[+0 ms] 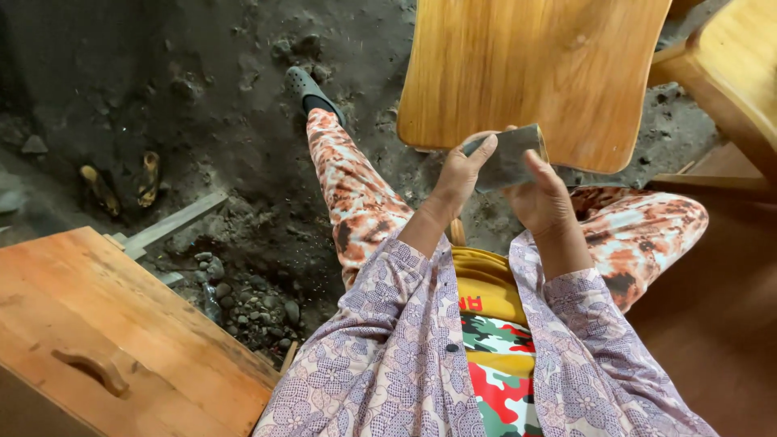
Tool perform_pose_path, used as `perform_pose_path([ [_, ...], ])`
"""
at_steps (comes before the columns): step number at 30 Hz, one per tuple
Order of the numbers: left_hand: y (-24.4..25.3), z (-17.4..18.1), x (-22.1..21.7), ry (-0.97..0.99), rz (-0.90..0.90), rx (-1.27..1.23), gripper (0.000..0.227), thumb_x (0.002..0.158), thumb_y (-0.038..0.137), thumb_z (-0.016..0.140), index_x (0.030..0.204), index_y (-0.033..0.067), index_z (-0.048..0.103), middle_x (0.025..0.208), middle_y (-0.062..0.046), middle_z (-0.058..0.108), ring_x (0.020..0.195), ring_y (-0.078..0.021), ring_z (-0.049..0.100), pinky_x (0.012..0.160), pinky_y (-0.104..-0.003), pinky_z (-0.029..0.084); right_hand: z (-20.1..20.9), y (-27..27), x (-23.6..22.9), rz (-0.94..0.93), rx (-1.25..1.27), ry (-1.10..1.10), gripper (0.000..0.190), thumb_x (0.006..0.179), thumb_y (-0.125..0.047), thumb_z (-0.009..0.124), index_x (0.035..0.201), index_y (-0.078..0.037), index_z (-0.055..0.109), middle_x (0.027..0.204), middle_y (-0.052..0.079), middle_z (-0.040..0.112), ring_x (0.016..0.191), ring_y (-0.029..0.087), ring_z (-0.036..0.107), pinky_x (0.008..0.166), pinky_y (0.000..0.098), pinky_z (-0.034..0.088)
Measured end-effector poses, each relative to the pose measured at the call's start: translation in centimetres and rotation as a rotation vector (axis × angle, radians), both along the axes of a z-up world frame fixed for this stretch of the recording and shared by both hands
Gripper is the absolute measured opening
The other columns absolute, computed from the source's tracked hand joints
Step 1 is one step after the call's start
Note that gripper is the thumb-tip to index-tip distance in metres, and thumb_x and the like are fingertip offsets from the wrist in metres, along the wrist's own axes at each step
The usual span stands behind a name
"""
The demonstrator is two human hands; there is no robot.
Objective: The person sits on the ground and sands the seat of a wooden chair using a sanding block. They then lift the chair and sand the backrest and legs.
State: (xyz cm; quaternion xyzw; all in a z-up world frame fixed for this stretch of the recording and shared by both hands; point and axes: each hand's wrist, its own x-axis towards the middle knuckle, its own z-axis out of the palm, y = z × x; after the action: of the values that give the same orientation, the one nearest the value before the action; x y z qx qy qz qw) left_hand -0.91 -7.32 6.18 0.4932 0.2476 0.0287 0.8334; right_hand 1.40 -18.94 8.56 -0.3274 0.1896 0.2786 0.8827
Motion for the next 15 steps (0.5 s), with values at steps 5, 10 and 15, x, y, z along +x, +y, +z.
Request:
perform_pose_path([
  [5,1.1,-3.7,0.2,-0.015,-0.067,0.202,0.019,0.097,0.029,0.075,0.111,0.0171,0.077,0.085,0.006,0.069,0.082,-0.0011,0.060,0.078,-0.022,0.054,-0.2,-0.9,-0.1,0.078,-0.179,-0.095,0.025,0.099,-0.018,0.067,0.122,-0.008,0.069,0.106,0.011,0.074,0.098,0.026,0.076,0.097,0.0559,0.059],
  [10,1.8,-5.5,0.1,-0.016,-0.130,0.337,0.014,0.096,0.032,0.074,0.107,0.0233,0.078,0.079,0.009,0.069,0.077,0.0008,0.060,0.072,-0.021,0.054,1.6,-1.2,-0.2,0.163,-0.235,-0.142,0.022,0.100,-0.021,0.065,0.116,-0.008,0.070,0.100,0.013,0.075,0.092,0.027,0.077,0.088,0.0568,0.061],
  [15,1.8,-4.4,-0.3,0.081,-0.254,0.487,0.020,0.095,0.047,0.070,0.112,0.0365,0.074,0.094,0.003,0.076,0.092,-0.0143,0.071,0.083,-0.034,0.056,0.7,-0.6,-0.7,0.136,-0.432,-0.234,0.015,0.101,-0.020,0.067,0.112,-0.010,0.071,0.099,0.011,0.075,0.094,0.024,0.077,0.086,0.0559,0.061],
])
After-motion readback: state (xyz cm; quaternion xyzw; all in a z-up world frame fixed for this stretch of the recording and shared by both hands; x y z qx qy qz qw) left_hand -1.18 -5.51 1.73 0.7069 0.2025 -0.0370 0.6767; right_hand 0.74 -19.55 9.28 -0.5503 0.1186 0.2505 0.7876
